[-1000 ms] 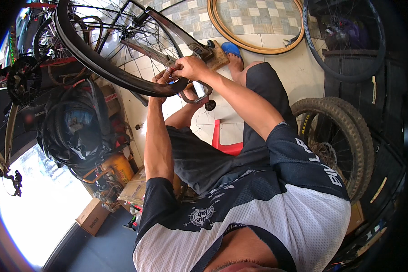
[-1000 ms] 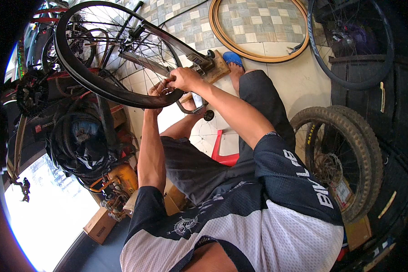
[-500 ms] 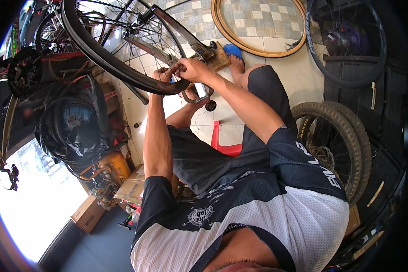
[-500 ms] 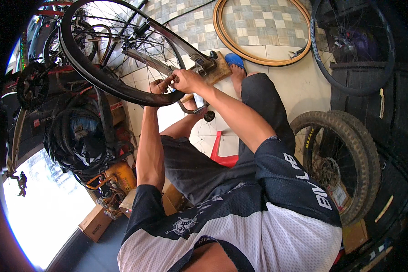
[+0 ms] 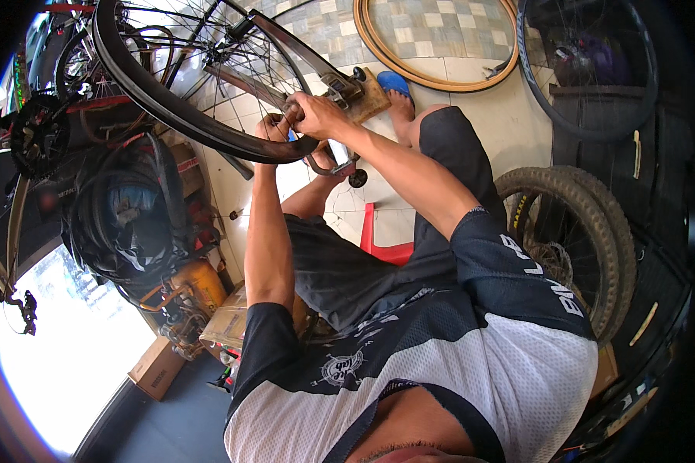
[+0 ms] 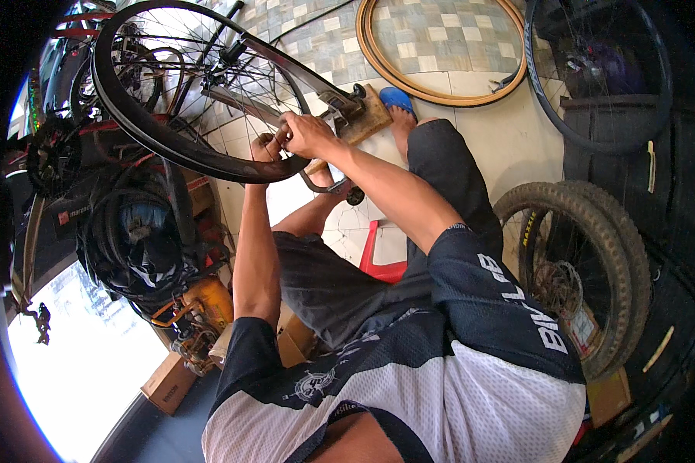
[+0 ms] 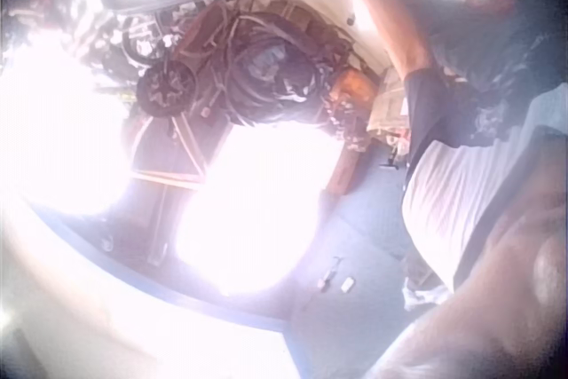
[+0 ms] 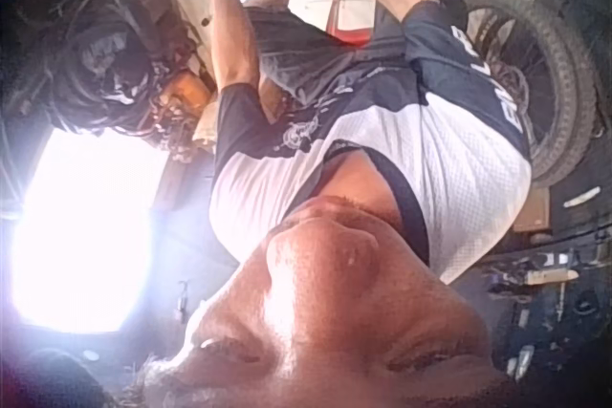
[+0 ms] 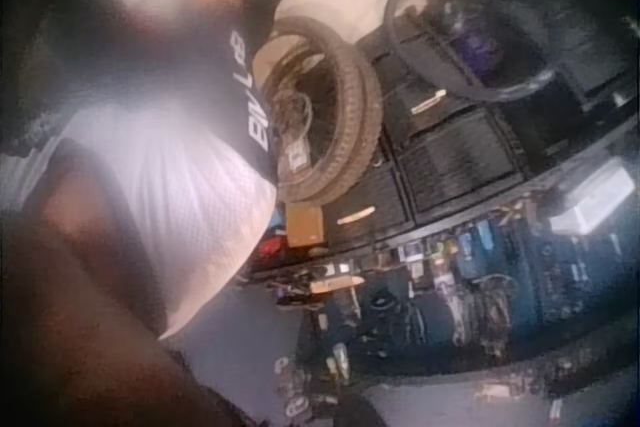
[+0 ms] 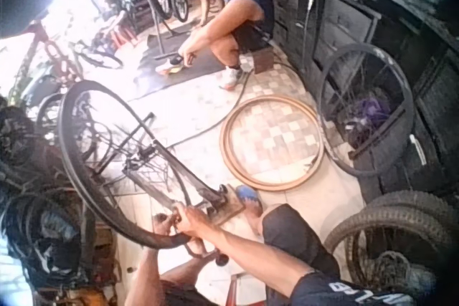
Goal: The person sits on a stool and uses a spoke wrench to adjust the tension of spokes on a bicycle wheel mounted on a truing stand. They rotate the wheel and make incremental adjustments to multiple spokes around the rim.
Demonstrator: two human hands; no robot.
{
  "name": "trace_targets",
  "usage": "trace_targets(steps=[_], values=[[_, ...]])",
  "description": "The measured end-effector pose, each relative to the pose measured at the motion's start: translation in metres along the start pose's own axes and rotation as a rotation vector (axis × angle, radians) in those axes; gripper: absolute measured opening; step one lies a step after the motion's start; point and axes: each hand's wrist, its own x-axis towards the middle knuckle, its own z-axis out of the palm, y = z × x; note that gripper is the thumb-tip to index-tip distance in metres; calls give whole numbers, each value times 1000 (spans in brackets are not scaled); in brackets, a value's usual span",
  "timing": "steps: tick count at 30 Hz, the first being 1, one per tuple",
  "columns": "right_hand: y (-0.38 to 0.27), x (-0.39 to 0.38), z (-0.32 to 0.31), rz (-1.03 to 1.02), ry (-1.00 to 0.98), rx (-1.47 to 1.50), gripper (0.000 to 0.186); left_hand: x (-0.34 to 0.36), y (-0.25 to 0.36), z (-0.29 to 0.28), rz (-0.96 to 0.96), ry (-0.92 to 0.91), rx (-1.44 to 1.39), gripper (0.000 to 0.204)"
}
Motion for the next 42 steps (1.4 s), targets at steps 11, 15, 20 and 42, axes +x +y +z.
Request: trace_targets(steps=[11, 15, 20, 42], values=[[30, 8, 19, 147, -108, 457, 28, 4, -12, -4, 61, 79, 188, 61], [23, 3, 2, 151, -106, 298, 29, 10, -11, 7, 98, 92, 191, 56], [16, 6, 4, 129, -120, 274, 31, 20, -30, 3, 272, 150, 391, 34], [11, 31, -51, 101, -14, 482, 21, -5, -4, -3, -202, 25, -1050, 58]])
